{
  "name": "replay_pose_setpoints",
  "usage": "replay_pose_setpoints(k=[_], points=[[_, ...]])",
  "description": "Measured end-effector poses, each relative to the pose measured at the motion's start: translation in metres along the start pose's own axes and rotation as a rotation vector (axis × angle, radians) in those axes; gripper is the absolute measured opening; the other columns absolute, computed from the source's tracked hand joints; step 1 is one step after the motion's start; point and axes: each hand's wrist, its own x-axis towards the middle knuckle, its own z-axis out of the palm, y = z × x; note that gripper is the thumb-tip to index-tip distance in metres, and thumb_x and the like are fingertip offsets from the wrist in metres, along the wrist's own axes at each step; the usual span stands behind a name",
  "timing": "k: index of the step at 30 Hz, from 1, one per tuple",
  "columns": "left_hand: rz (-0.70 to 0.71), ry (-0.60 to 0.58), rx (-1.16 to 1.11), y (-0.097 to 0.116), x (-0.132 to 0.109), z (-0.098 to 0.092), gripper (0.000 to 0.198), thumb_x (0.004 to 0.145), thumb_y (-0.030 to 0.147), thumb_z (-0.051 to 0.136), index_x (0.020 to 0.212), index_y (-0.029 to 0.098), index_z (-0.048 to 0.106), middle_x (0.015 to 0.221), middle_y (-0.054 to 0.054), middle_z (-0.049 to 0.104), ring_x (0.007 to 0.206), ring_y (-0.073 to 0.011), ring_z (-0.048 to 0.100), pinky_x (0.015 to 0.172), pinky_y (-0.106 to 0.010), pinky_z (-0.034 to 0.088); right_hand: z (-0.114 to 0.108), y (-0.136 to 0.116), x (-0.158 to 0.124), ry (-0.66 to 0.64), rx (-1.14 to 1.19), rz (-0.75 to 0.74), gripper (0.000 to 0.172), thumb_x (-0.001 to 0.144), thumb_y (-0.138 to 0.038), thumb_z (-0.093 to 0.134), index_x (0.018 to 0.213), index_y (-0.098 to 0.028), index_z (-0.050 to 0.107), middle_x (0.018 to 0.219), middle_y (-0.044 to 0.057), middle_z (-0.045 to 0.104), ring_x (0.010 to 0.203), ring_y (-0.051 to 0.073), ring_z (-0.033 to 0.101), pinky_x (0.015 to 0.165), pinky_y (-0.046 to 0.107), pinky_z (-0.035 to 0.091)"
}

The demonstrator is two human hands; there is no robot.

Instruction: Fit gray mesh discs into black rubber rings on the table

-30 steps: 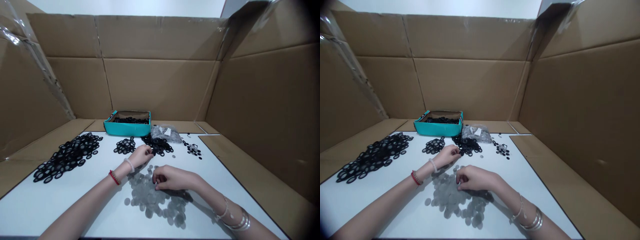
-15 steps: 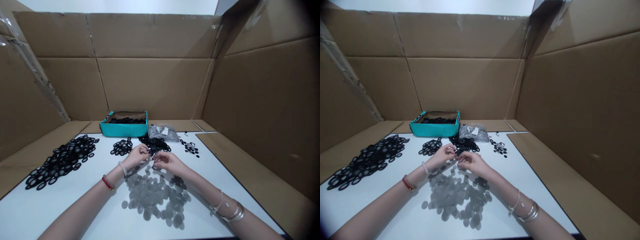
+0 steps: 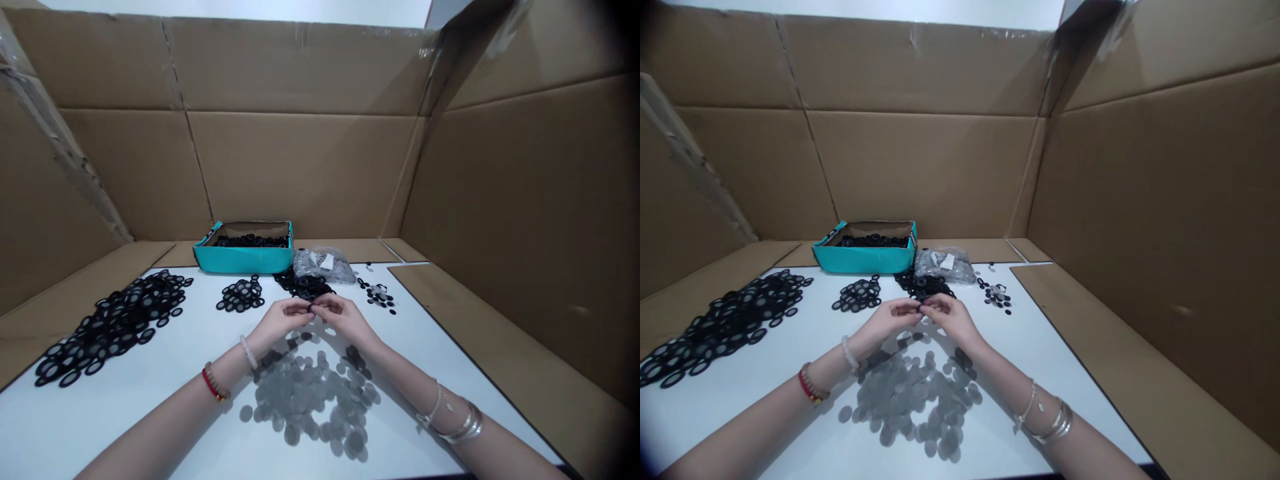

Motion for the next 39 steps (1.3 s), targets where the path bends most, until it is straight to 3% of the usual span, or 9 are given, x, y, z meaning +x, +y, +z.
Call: replay_pose_setpoints(k=[5,11,16,21,26,30,33,39], points=[[0.018,0.078,0.038,-0.002,0.001,-0.001,0.016,0.065,0.027,0.068,0.072,0.013,0.069,0.075,-0.006,0.069,0.072,-0.0191,0.06,0.065,-0.026,0.044,0.004,-0.005,-0.003,0.023,-0.05,-0.01,0.027,0.073,-0.042,0.062,0.065,-0.016,0.06,0.057,-0.002,0.052,0.053,0.012,0.047,0.05,0.023,0.037],[0.046,0.152,0.068,0.003,0.003,-0.003,0.015,0.06,0.028,0.072,0.066,0.014,0.069,0.07,-0.005,0.068,0.071,-0.0208,0.06,0.064,-0.028,0.044,0.007,-0.01,-0.008,0.11,-0.095,-0.126,0.027,0.078,-0.041,0.058,0.066,-0.017,0.058,0.069,0.002,0.053,0.066,0.016,0.048,0.058,0.025,0.038],[0.077,0.219,0.011,0.001,0.001,0.0,0.014,0.061,0.026,0.07,0.065,0.014,0.065,0.067,-0.004,0.065,0.068,-0.0184,0.059,0.065,-0.027,0.045,0.007,-0.014,-0.012,0.096,-0.125,-0.165,0.026,0.08,-0.04,0.057,0.067,-0.017,0.06,0.07,0.003,0.055,0.068,0.017,0.05,0.061,0.026,0.039],[0.054,0.184,-0.083,-0.005,-0.002,0.004,0.023,0.067,0.034,0.066,0.074,0.013,0.062,0.068,-0.002,0.06,0.057,-0.0122,0.054,0.058,-0.024,0.044,0.007,-0.01,-0.011,0.064,-0.107,-0.138,0.02,0.077,-0.037,0.06,0.079,-0.017,0.063,0.08,0.004,0.062,0.076,0.019,0.057,0.068,0.028,0.043],[0.031,0.143,-0.109,-0.007,-0.001,0.003,0.029,0.068,0.036,0.066,0.086,0.014,0.06,0.072,-0.002,0.06,0.062,-0.0131,0.056,0.06,-0.025,0.046,0.004,-0.007,-0.008,0.056,-0.094,-0.071,0.023,0.078,-0.039,0.059,0.08,-0.016,0.061,0.082,0.005,0.064,0.077,0.02,0.058,0.068,0.029,0.045],[0.056,0.115,-0.069,-0.002,-0.001,0.002,0.023,0.066,0.034,0.069,0.076,0.015,0.062,0.073,-0.002,0.061,0.068,-0.0154,0.058,0.067,-0.027,0.047,0.001,-0.01,-0.007,0.001,-0.092,-0.057,0.022,0.077,-0.039,0.059,0.076,-0.017,0.061,0.076,0.003,0.062,0.072,0.018,0.057,0.064,0.027,0.044],[0.083,0.082,-0.011,0.003,-0.002,0.002,0.02,0.064,0.033,0.07,0.066,0.014,0.062,0.065,-0.002,0.061,0.067,-0.0166,0.057,0.064,-0.026,0.045,0.0,-0.014,-0.007,-0.017,-0.084,-0.08,0.021,0.078,-0.038,0.058,0.072,-0.018,0.059,0.073,0.001,0.059,0.072,0.017,0.056,0.064,0.026,0.043],[0.083,0.105,0.038,0.007,-0.002,0.002,0.021,0.063,0.033,0.071,0.064,0.014,0.063,0.063,-0.003,0.062,0.065,-0.0185,0.059,0.061,-0.026,0.045,-0.001,-0.016,-0.007,-0.024,-0.083,-0.114,0.024,0.077,-0.04,0.058,0.068,-0.018,0.057,0.073,0.002,0.056,0.073,0.018,0.053,0.063,0.026,0.042]])
